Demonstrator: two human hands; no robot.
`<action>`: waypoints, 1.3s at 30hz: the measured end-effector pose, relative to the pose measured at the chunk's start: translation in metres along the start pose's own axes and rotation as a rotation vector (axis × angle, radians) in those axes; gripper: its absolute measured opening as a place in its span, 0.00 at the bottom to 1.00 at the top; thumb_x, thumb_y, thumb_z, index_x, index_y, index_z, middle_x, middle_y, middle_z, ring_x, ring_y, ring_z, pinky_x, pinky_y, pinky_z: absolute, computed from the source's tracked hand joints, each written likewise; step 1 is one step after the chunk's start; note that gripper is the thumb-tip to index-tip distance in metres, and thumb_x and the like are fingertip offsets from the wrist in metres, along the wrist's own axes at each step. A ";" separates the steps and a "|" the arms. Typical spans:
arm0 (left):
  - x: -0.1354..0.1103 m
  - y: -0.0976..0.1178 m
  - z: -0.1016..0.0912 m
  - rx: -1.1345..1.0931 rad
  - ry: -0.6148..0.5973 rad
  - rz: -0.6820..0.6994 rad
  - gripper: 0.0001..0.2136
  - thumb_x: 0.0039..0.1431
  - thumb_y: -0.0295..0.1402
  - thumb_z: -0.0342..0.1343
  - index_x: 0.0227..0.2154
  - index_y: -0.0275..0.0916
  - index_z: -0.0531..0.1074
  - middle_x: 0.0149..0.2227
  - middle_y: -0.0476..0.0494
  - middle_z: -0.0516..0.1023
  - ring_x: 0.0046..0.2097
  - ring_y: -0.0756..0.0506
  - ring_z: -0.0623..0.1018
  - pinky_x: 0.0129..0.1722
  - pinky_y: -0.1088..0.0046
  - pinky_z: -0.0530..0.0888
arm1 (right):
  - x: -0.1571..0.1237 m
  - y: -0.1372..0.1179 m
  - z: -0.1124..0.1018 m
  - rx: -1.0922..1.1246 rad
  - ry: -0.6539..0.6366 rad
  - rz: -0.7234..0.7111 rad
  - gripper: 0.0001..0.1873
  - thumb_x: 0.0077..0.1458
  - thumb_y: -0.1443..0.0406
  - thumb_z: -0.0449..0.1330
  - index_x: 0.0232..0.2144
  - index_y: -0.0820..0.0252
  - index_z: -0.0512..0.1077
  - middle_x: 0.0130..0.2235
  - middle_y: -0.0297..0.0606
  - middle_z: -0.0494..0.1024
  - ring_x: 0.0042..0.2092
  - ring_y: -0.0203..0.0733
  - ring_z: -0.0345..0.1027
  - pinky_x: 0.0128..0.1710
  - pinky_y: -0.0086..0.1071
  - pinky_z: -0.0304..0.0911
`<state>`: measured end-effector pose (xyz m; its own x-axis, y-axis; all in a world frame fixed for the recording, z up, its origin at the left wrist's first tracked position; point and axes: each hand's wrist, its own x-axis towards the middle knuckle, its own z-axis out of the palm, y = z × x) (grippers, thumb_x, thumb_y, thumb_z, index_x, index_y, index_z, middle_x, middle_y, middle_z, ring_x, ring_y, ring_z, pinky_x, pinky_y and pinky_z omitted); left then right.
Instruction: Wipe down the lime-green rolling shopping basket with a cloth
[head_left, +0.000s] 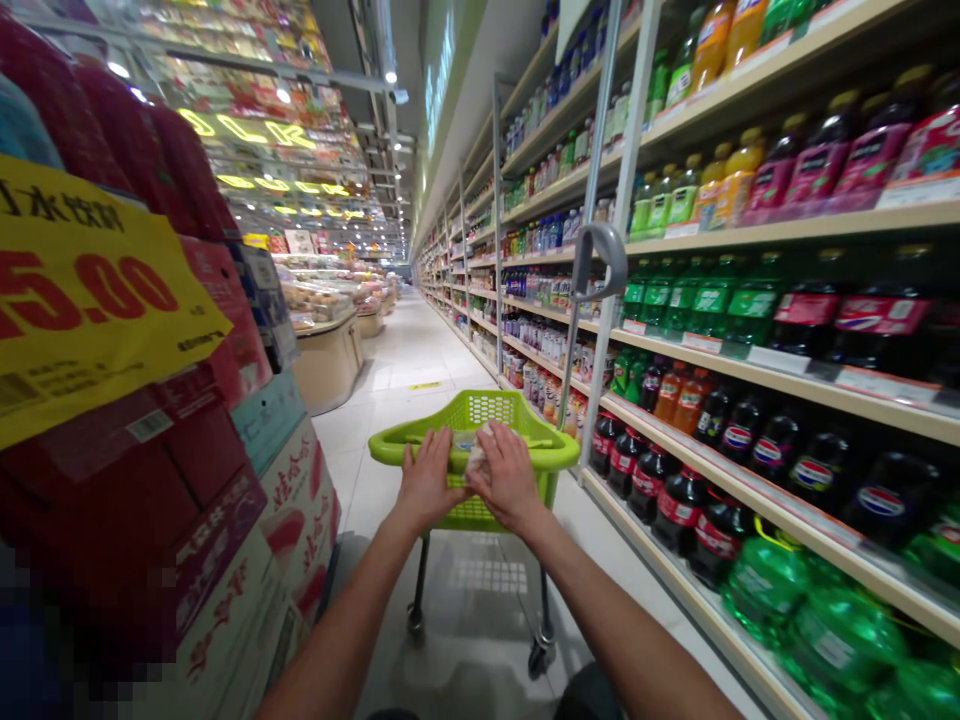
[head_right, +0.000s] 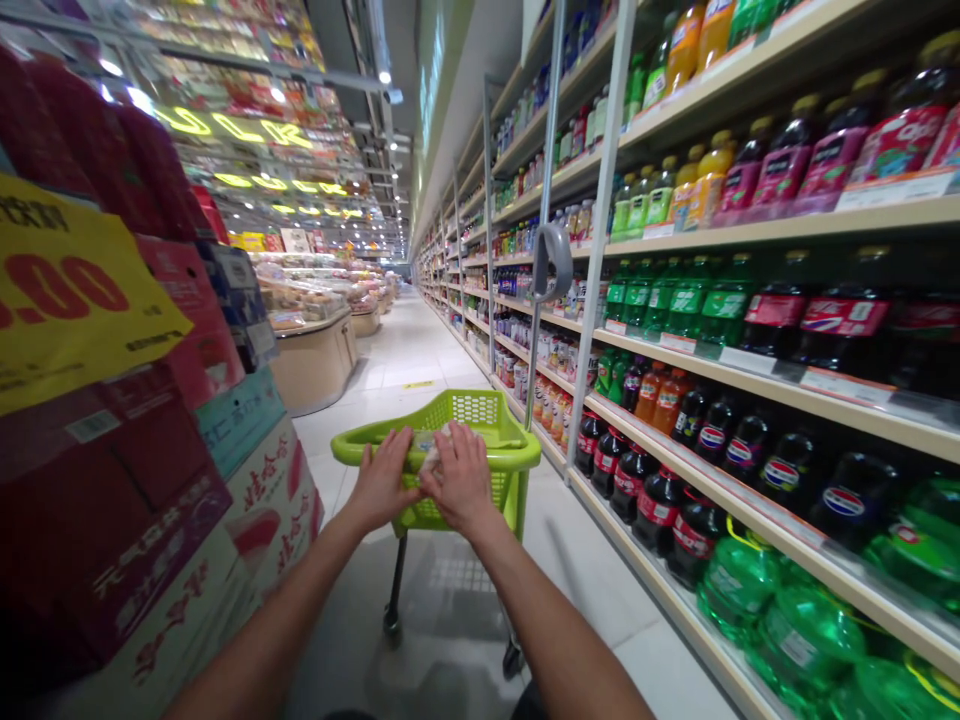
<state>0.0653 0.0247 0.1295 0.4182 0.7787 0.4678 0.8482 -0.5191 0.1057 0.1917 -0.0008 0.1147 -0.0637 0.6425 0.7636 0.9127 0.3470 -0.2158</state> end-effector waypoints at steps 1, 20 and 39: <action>-0.001 -0.005 -0.001 0.016 -0.006 -0.004 0.32 0.47 0.37 0.54 0.56 0.34 0.54 0.60 0.34 0.56 0.61 0.35 0.54 0.56 0.44 0.51 | 0.002 -0.003 0.003 -0.004 0.000 -0.004 0.27 0.46 0.63 0.57 0.50 0.63 0.63 0.57 0.51 0.59 0.58 0.55 0.49 0.55 0.52 0.47; -0.009 -0.012 0.017 -0.036 0.264 0.012 0.22 0.54 0.39 0.49 0.51 0.37 0.62 0.55 0.38 0.65 0.58 0.38 0.61 0.55 0.51 0.54 | -0.033 0.051 -0.021 0.061 0.180 -0.072 0.18 0.49 0.72 0.48 0.43 0.58 0.67 0.54 0.45 0.66 0.57 0.43 0.55 0.56 0.47 0.49; -0.010 -0.010 0.015 0.018 0.278 0.008 0.22 0.55 0.39 0.48 0.52 0.36 0.61 0.55 0.37 0.65 0.57 0.37 0.62 0.55 0.50 0.55 | -0.051 0.075 -0.029 -0.056 0.312 -0.082 0.10 0.55 0.69 0.48 0.37 0.57 0.68 0.51 0.43 0.70 0.56 0.41 0.57 0.58 0.45 0.43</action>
<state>0.0578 0.0270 0.1103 0.3214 0.6465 0.6919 0.8519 -0.5165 0.0868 0.2753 -0.0272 0.0768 -0.0187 0.3706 0.9286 0.9308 0.3455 -0.1191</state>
